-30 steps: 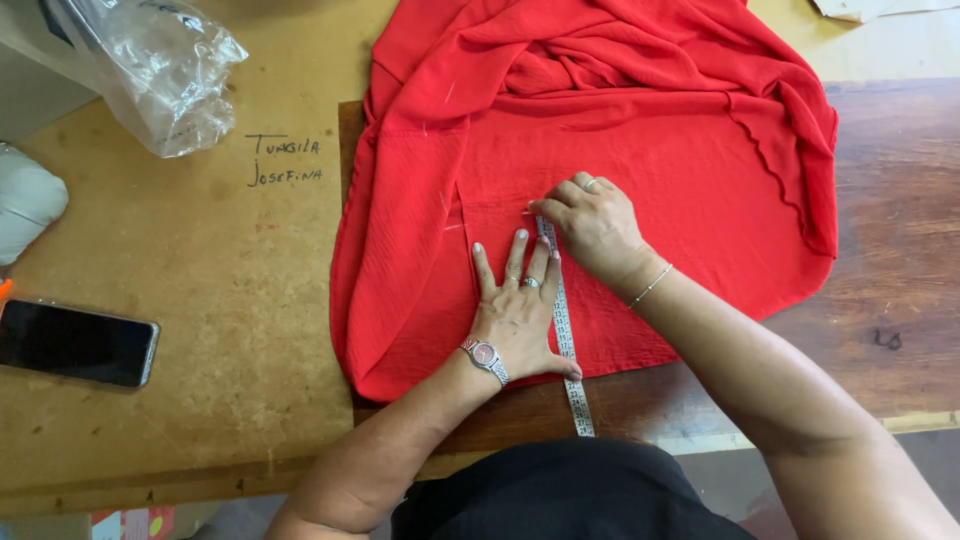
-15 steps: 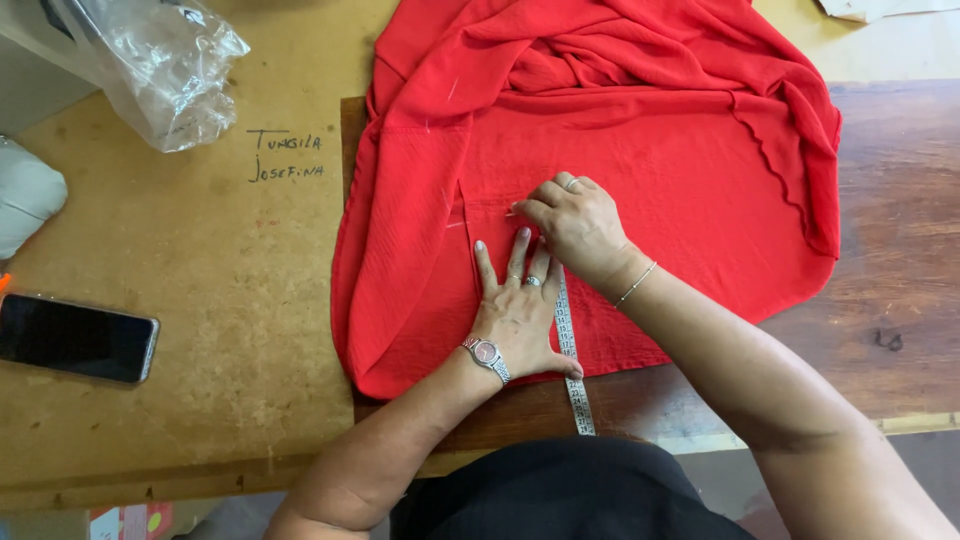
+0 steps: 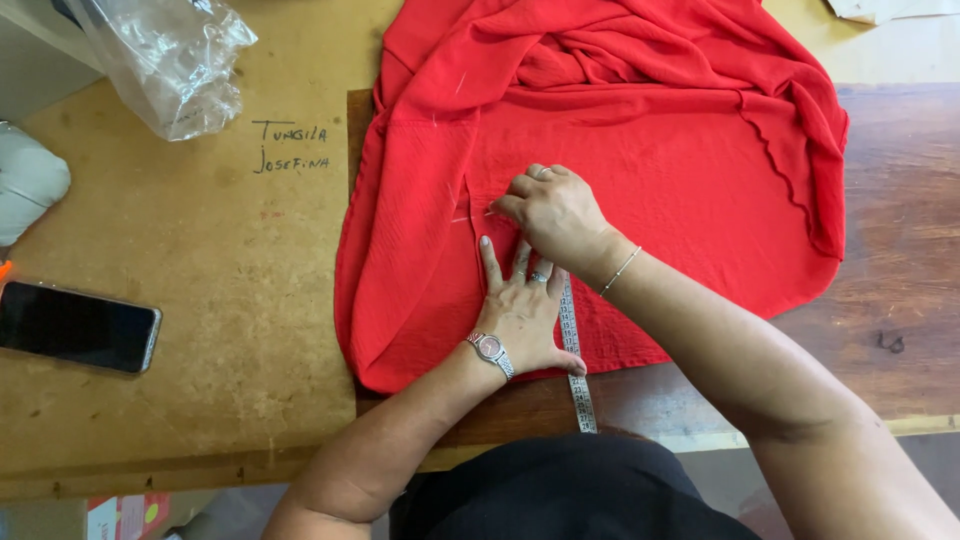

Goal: Measuring and marking a red garment with white chalk on a wooden workbench using a flexible measuring tape.

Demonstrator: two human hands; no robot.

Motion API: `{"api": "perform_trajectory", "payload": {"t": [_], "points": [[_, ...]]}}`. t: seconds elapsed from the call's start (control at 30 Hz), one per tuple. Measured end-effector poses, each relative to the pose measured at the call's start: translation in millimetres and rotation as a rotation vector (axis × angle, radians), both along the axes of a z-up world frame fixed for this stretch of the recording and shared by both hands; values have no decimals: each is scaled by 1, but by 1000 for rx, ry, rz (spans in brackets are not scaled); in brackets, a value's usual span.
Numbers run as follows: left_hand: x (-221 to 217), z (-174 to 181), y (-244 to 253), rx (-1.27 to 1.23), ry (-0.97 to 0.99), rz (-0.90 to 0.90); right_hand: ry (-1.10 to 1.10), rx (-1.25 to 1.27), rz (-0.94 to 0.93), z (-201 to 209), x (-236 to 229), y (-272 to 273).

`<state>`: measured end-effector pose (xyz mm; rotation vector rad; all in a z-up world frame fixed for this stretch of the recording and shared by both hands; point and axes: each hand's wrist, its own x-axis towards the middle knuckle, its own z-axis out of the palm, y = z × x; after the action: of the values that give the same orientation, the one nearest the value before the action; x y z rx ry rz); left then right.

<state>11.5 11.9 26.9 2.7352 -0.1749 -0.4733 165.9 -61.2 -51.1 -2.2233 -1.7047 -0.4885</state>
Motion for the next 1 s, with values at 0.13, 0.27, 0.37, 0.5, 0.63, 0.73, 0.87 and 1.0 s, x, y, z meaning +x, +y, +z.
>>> {"api": "perform_trajectory", "payload": {"t": [0.13,0.27,0.37,0.5,0.63,0.73,0.87,1.0], "points": [[-2,9,-1,1,49,-2,-9,-7,20,5,-8,14],[-7,-12,-3,5,-26,-16,238,23,-253,37,-6,-30],[-13,-23,-3,-15,-96,-25,514,-4,-516,69,-42,-89],[-24,-26,-8,39,-245,-78,596,-211,-519,52,-119,-160],[-23,-45,-12,43,-293,-35,577,-242,-572,38,-181,-165],[-16,-60,-13,90,-424,-30,482,-344,-570,31,-198,-159],[-7,-68,-5,181,-501,-96,495,-256,-574,26,-203,-160],[-10,-41,2,96,-516,-271,825,22,-636,23,-217,-167]]}}
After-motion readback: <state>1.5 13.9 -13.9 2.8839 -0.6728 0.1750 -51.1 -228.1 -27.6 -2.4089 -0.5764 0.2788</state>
